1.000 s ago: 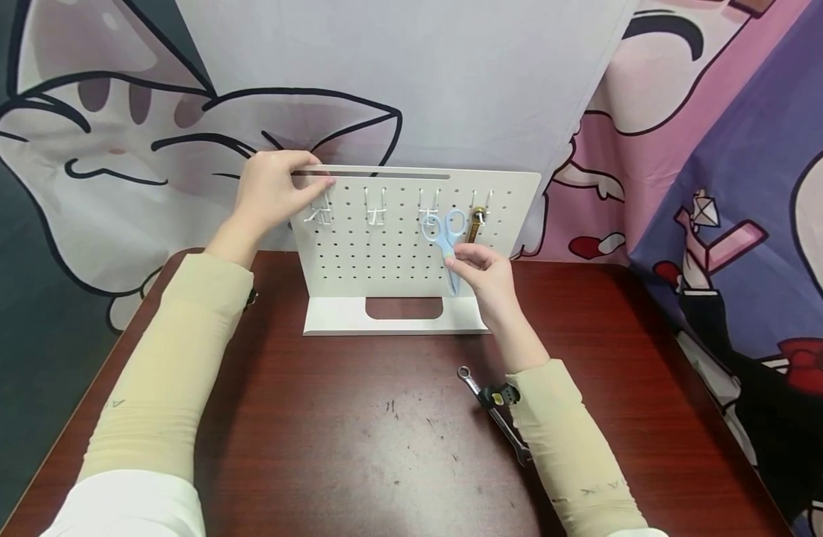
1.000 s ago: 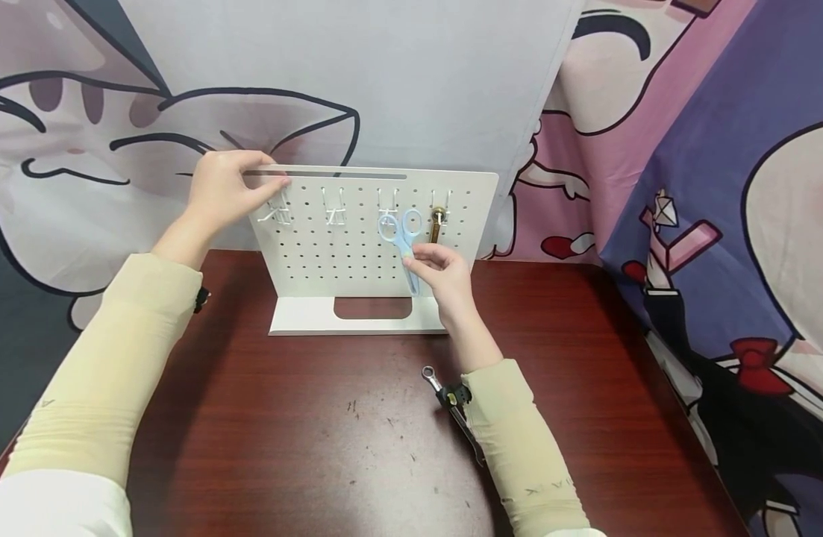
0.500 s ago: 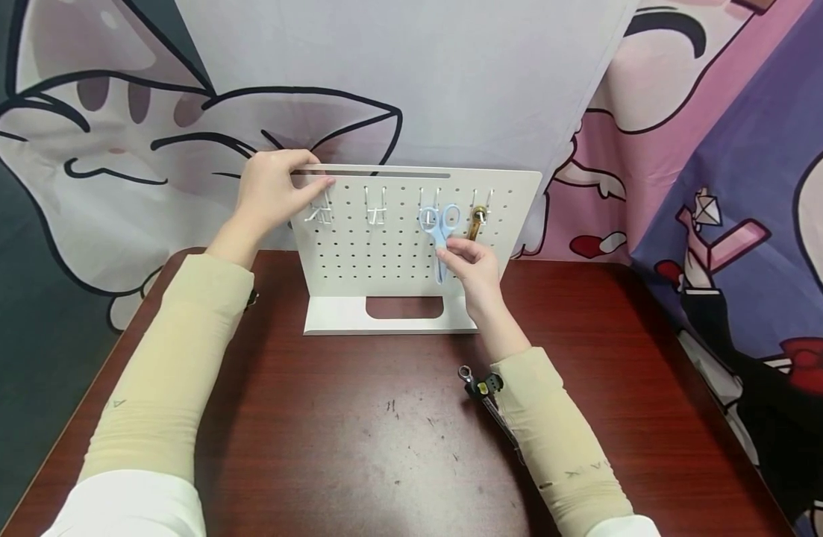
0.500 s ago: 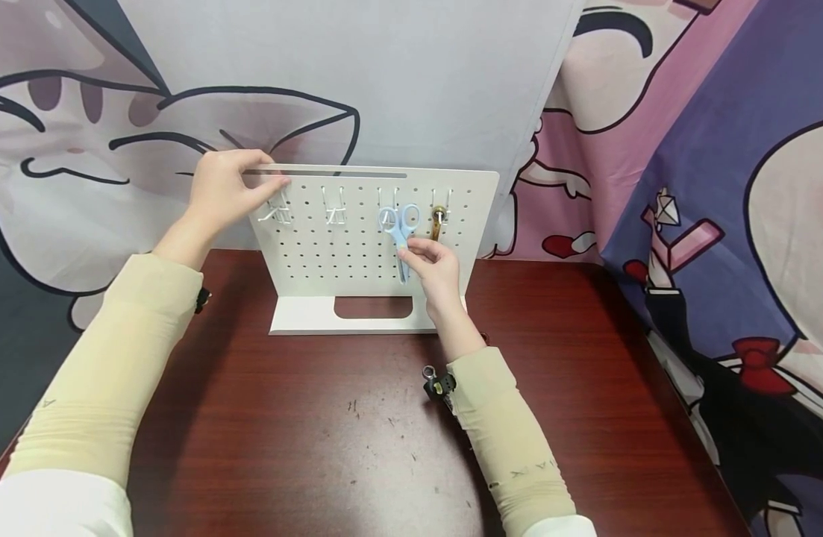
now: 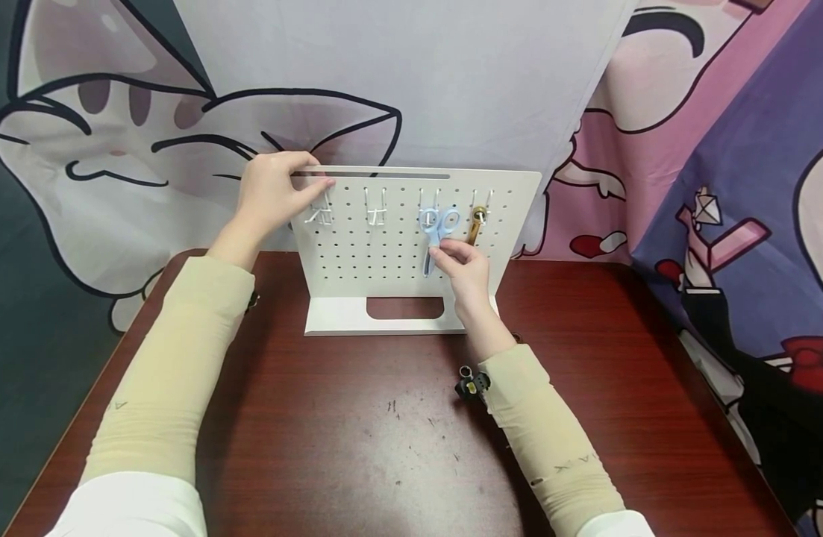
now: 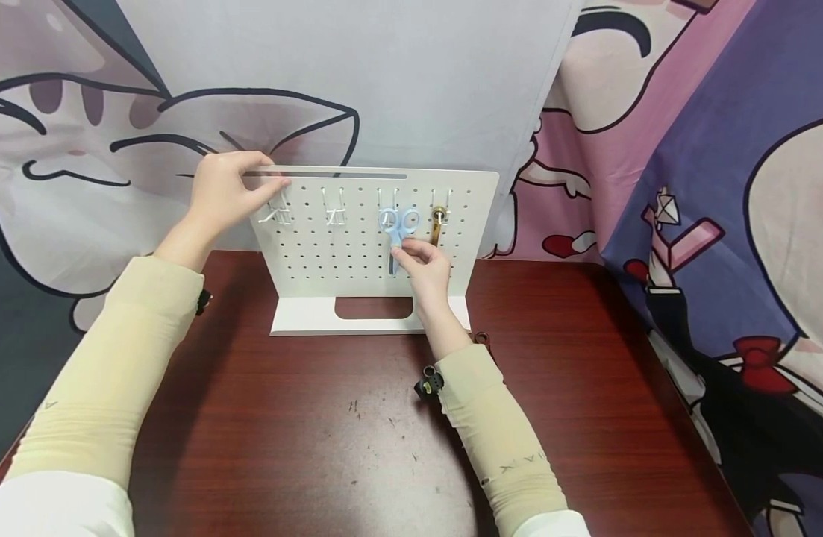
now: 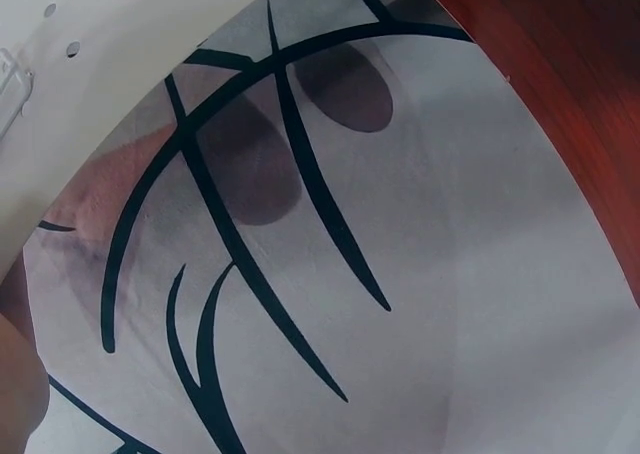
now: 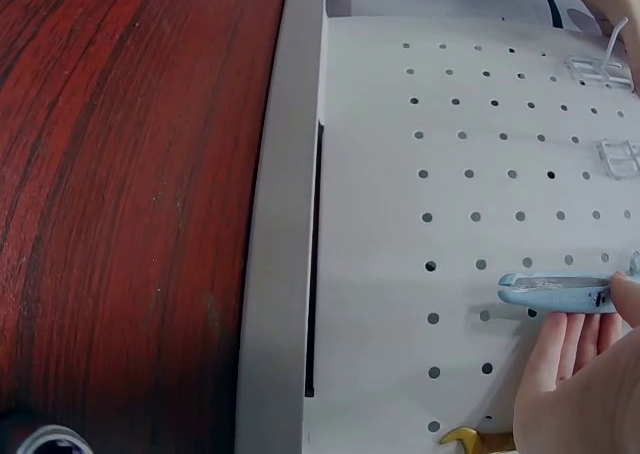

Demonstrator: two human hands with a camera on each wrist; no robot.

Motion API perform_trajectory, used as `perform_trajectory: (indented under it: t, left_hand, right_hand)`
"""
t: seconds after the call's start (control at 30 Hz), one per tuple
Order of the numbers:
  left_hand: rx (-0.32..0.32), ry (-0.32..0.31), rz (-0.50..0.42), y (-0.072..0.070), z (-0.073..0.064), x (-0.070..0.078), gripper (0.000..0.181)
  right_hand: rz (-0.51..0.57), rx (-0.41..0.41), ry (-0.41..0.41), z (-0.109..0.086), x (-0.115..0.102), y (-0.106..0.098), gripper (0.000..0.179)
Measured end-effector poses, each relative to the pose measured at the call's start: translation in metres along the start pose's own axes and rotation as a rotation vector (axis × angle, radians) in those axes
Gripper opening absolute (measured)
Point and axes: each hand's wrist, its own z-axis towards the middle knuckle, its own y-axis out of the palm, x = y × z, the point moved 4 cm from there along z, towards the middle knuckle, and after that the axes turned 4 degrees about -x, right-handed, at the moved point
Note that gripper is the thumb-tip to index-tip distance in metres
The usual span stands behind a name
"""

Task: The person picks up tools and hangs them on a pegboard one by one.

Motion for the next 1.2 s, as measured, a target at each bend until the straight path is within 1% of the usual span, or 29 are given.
perform_trajectory:
  t: [0.2, 0.37, 0.47, 0.6, 0.87, 1.03, 1.2]
  left_hand:
    - [0.002, -0.001, 0.005, 0.001, 0.0, 0.0, 0.021]
    - [0.0, 0.001, 0.009, 0.001, 0.0, -0.001, 0.022]
    - [0.0, -0.001, 0.012, 0.001, 0.0, 0.0, 0.022]
    - [-0.002, -0.003, 0.014, 0.0, 0.0, 0.0, 0.023]
    - [-0.003, 0.003, 0.014, -0.001, 0.0, 0.0, 0.022]
    - [0.0, 0.005, 0.009, -0.002, -0.001, 0.003, 0.02]
    - [-0.001, 0.001, 0.004, -0.003, -0.002, 0.004, 0.02]
  right_hand:
    - [0.008, -0.005, -0.033, 0.0, 0.0, 0.003, 0.025]
    - [0.006, -0.019, -0.032, 0.0, 0.0, 0.004, 0.024]
    - [-0.005, -0.046, -0.028, -0.003, -0.001, 0.002, 0.026]
    - [-0.046, -0.096, -0.017, -0.008, -0.004, -0.003, 0.029]
    - [-0.165, -0.206, 0.005, -0.024, -0.014, -0.028, 0.031]
    - [-0.267, -0.263, 0.038, -0.035, -0.016, -0.052, 0.038]
    - [-0.341, -0.297, 0.067, -0.048, -0.015, -0.076, 0.04]
